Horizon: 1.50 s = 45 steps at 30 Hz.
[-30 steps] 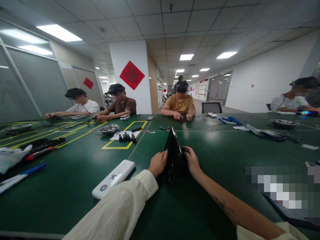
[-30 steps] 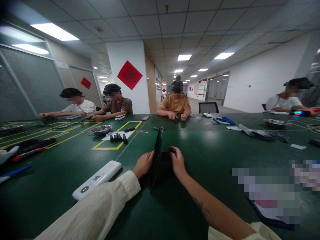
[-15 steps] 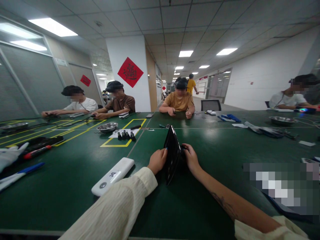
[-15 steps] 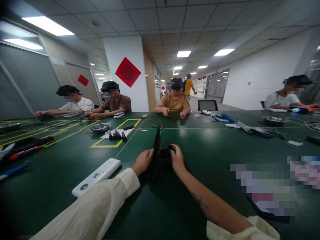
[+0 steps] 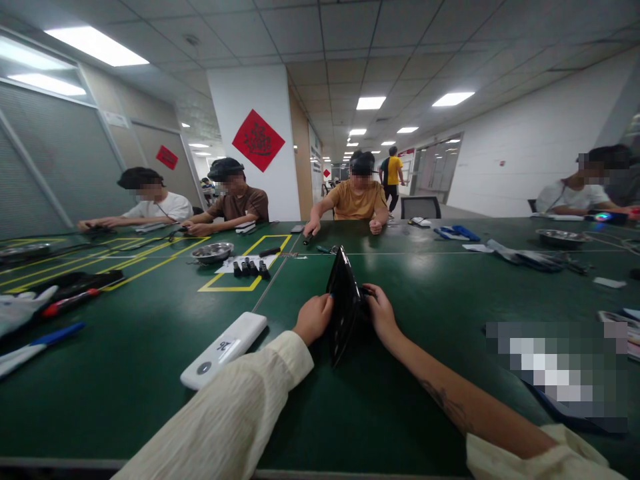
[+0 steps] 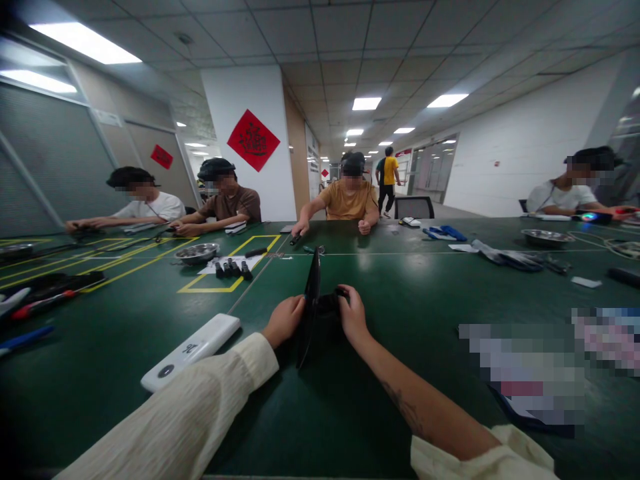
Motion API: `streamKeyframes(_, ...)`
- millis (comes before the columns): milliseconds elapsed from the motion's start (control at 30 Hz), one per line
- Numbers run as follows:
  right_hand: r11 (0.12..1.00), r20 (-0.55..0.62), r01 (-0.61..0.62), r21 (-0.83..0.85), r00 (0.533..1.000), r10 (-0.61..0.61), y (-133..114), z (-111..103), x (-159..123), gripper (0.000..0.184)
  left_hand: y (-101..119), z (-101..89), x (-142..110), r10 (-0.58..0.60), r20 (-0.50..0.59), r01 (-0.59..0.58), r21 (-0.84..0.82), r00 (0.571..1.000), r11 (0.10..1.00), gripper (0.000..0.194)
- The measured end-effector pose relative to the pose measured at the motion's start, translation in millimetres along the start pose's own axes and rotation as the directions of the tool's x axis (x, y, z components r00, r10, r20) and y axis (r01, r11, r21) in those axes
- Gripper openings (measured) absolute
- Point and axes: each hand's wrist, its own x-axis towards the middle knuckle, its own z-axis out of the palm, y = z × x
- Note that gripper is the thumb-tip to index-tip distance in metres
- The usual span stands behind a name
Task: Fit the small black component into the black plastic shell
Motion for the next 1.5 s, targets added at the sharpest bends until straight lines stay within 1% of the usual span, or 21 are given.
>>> streamKeyframes(133,1.0,0.0,0.004,0.006,1.0,-0.004,-0.5,-0.2,0.2,0.034,0.0,0.2,0.2,-0.004,0.006,0.004,-0.009,1.0,1.0,0.038)
streamKeyframes(300,1.0,0.011,-0.008,-0.001,1.0,0.008,-3.4,-0.8,-0.8,0.035,-2.2,2.2,0.4,0.014,-0.016,-0.015,-0.051,1.0,0.999,0.049)
streamKeyframes(433,1.0,0.018,-0.019,-0.012,1.0,0.019,-3.3,-1.1,-0.8,0.035,-2.4,2.4,0.9,0.009,-0.009,-0.009,-0.029,1.0,1.0,0.044)
streamKeyframes(567,1.0,0.023,-0.004,-0.009,1.0,0.005,0.0,-0.7,0.7,0.035,-2.5,3.3,1.3,0.014,-0.015,-0.014,-0.012,1.0,1.0,0.039)
streamKeyframes(733,1.0,0.009,0.004,0.004,1.0,-0.004,0.2,-0.2,0.7,0.034,-2.5,4.0,1.4,0.024,-0.021,-0.025,-0.023,0.999,0.999,0.051)
streamKeyframes(1000,1.0,0.008,0.005,-0.009,1.0,-0.005,3.6,-1.1,1.7,0.034,-0.2,0.6,-0.6,0.0,-0.017,0.0,0.034,1.0,0.999,0.037)
streamKeyframes(1067,1.0,0.016,0.002,-0.008,1.0,-0.001,3.6,-1.0,2.1,0.035,-0.4,1.0,-1.3,-0.003,-0.03,0.004,0.035,1.0,0.999,0.038)
streamKeyframes(1200,1.0,0.017,-0.006,0.001,1.0,0.006,1.8,-0.5,1.8,0.034,-1.6,3.0,-1.4,0.0,-0.069,-0.001,-0.015,0.998,1.0,0.045)
streamKeyframes(1267,1.0,0.012,-0.005,0.004,1.0,0.005,1.3,-0.3,1.3,0.034,-2.0,3.4,-0.9,-0.003,-0.08,0.002,-0.013,0.997,1.0,0.045)
streamKeyframes(1400,1.0,0.028,-0.01,-0.007,1.0,0.01,1.1,-0.2,1.0,0.035,-1.4,2.8,-0.4,-0.016,-0.092,0.019,0.032,0.996,0.999,0.037)
streamKeyframes(1500,1.0,0.03,-0.009,-0.008,1.0,0.009,-0.3,0.2,0.7,0.034,-0.5,2.1,-1.0,-0.022,-0.09,0.025,0.032,0.996,0.999,0.03)
